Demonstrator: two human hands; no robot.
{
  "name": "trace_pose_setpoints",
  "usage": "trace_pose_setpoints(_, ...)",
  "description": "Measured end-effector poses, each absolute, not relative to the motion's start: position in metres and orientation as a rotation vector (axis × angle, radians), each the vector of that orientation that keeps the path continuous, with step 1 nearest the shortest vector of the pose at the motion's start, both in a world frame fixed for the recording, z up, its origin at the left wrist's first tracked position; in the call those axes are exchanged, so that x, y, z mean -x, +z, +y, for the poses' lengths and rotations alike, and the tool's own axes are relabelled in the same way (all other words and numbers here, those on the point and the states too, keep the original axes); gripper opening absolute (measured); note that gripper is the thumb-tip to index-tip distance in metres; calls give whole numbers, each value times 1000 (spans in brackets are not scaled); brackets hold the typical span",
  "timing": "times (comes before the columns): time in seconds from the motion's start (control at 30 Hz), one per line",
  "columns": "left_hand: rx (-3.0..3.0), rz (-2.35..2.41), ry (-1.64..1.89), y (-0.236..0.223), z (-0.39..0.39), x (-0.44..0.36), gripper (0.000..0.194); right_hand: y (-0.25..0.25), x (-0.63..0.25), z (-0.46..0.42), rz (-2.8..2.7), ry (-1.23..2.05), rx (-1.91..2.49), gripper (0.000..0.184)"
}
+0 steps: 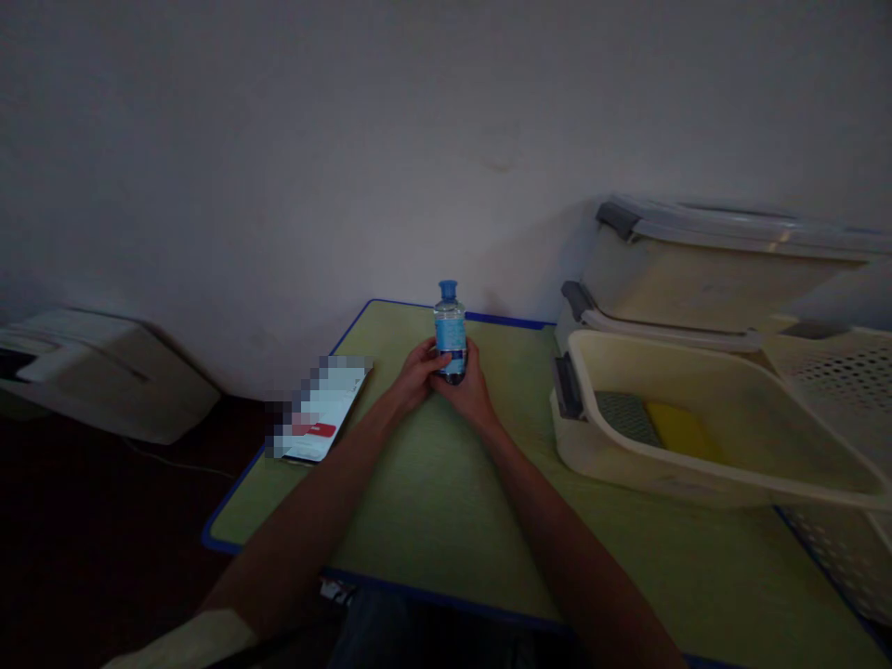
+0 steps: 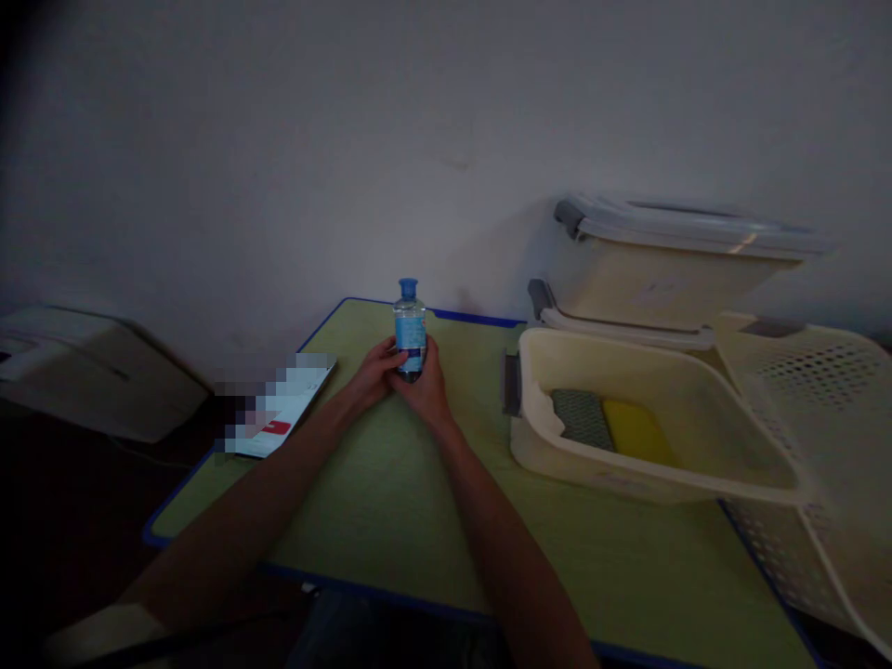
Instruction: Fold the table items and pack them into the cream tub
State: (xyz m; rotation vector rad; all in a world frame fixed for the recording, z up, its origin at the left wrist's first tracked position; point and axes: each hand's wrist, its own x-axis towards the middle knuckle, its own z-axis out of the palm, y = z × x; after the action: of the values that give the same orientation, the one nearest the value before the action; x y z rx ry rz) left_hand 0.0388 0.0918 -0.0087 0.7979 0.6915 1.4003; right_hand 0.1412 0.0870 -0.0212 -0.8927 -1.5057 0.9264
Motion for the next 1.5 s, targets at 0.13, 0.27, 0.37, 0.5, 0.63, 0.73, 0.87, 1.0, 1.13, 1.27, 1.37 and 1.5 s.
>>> trace_pose_setpoints(0.13, -766, 646, 1388, -8, 92, -38, 41, -21, -142, 86, -1499, 946, 829, 79)
trace_pose_setpoints(0.27, -749, 621, 1378, -6, 92, -37, 35, -21, -142, 86, -1494, 945, 798, 82)
trace_pose_setpoints(0.37, -730, 617, 1374, -5, 92, -36, 29, -19, -142, 86, -1490, 969, 765, 84)
trace_pose_setpoints(0.5, -685, 632, 1397, -4, 90, -37, 22, -16, -142, 84, -1498, 1013, 721, 85)
trace_pose_setpoints(0.63, -695, 619, 1380, -1, 89, -37, 19, -13, -143, 83, -1513, 1060, 732, 88)
trace_pose_setpoints(0.73, -674, 662, 1362, 0, 89, -37, 18, -13, -143, 81, -1542, 1059, 751, 90)
trace_pose_setpoints(0.87, -588, 712, 1353, 0, 90, -37, 16, -14, -143, 81, -1566, 1050, 734, 94)
trace_pose_setpoints(1.0, -516, 734, 1317, 3, 90, -39, 27, -17, -144, 82, -1624, 1014, 710, 94)
trace_pose_setpoints(1.13, -501, 718, 1307, 7, 89, -41, 40, -17, -146, 81, -1659, 1003, 728, 94)
trace_pose_setpoints(1.27, -517, 732, 1323, 4, 88, -41, 44, -16, -147, 81, -1690, 1035, 708, 87)
trace_pose_setpoints(1.37, -563, 745, 1341, 0, 88, -40, 42, -17, -147, 80, -1706, 1043, 684, 80)
trace_pose_setpoints(1.5, -641, 764, 1381, -2, 86, -39, 36, -18, -146, 79, -1713, 1036, 663, 76)
